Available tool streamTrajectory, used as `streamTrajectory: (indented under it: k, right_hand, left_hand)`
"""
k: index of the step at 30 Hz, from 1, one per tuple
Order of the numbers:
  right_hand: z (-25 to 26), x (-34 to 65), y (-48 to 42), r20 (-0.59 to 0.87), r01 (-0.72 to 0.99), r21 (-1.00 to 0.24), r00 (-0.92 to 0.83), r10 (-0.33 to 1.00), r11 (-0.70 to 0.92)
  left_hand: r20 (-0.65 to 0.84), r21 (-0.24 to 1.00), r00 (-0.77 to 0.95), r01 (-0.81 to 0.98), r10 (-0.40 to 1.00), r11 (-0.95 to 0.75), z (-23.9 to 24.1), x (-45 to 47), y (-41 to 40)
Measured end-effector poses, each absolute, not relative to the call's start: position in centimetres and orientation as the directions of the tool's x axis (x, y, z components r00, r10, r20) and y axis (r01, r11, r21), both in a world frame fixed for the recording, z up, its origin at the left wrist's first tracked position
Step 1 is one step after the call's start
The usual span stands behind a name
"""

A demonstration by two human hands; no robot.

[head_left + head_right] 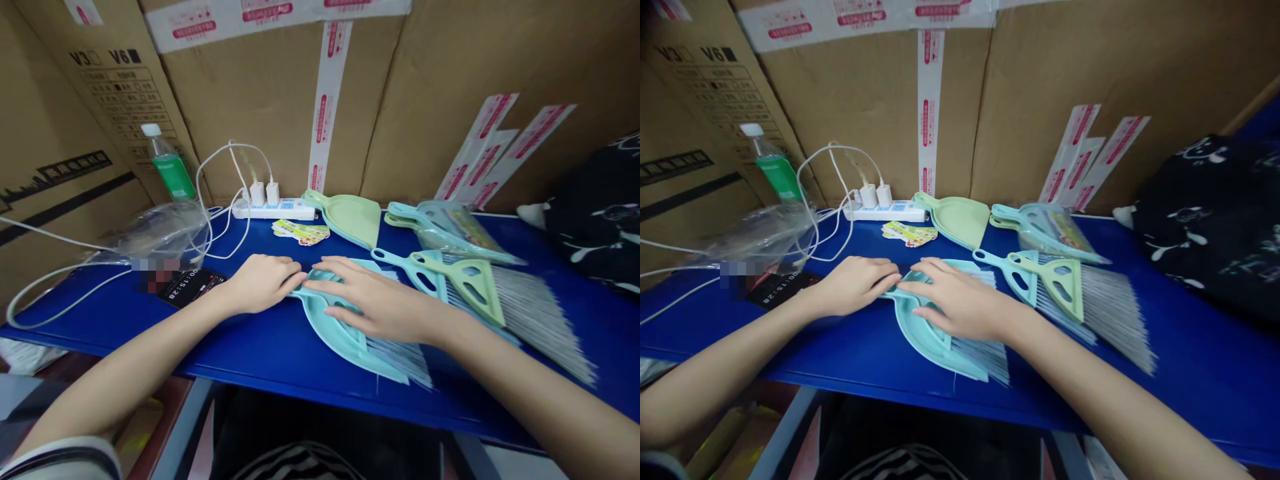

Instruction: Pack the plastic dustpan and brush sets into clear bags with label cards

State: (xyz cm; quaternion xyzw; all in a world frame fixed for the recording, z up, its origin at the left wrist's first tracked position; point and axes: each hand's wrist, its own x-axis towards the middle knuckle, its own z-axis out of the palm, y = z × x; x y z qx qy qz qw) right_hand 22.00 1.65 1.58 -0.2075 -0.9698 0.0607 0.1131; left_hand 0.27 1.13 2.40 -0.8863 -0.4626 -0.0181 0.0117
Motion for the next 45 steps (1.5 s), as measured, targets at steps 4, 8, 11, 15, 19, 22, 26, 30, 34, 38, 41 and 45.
streamTrajectory:
  k: [4,8,11,15,19,22,26,30,34,38,41,45]
  right_hand:
    - [1.3,21.9,1.8,0.13,0.444,-0.172,-0.875,0.467,0.879]
    - [0.5,21.2,1.9,0.129,0.456,-0.167,-0.869,0.478,0.874]
    - [0.0,20.9,1.9,0.134,0.462,-0.145,-0.867,0.48,0.875]
    - [-0.3,20.7,1.9,0.164,0.422,-0.161,-0.88,0.446,0.892]
    - [-0.1,21.0,2.1,0.196,0.389,-0.206,-0.883,0.427,0.898]
    - [0.0,21.3,2.2,0.222,0.382,-0.205,-0.879,0.422,0.901]
    - [0.1,21.5,2.4,0.234,0.386,-0.182,-0.876,0.421,0.904]
    - [0.0,21.4,2.5,0.25,0.373,-0.147,-0.882,0.399,0.916]
    - [-0.2,21.0,2.3,0.285,0.358,-0.117,-0.882,0.376,0.926]
    - [-0.1,20.9,2.3,0.285,0.366,-0.131,-0.876,0.389,0.921]
    - [0.1,21.2,2.3,0.293,0.368,-0.17,-0.867,0.403,0.914]
    - [0.0,21.3,2.4,0.327,0.368,-0.183,-0.852,0.409,0.912]
  left_hand:
    - [-0.001,0.278,0.576,0.785,0.817,-0.553,1.9,0.2,1.6]
    - [0.003,0.517,0.613,0.676,0.79,-0.526,1.4,0.0,2.3]
    - [0.003,0.583,0.613,0.641,0.79,-0.5,1.2,-0.2,2.6]
    - [-0.073,0.664,0.612,0.619,0.788,-0.419,1.3,-0.5,2.7]
    - [-0.104,0.703,0.632,0.593,0.768,-0.393,1.4,-0.8,2.6]
    - [-0.103,0.723,0.647,0.57,0.755,-0.39,1.2,-1.0,2.8]
    - [-0.1,0.744,0.662,0.546,0.743,-0.385,1.0,-1.1,2.9]
    - [-0.108,0.739,0.644,0.561,0.757,-0.372,1.0,-1.0,2.9]
    - [-0.113,0.726,0.648,0.571,0.753,-0.382,1.1,-0.9,2.8]
    - [-0.121,0.709,0.656,0.582,0.745,-0.397,1.2,-0.9,2.8]
    - [-0.126,0.717,0.67,0.572,0.732,-0.4,1.3,-0.9,2.8]
    - [-0.102,0.669,0.687,0.583,0.72,-0.461,1.4,-1.0,2.9]
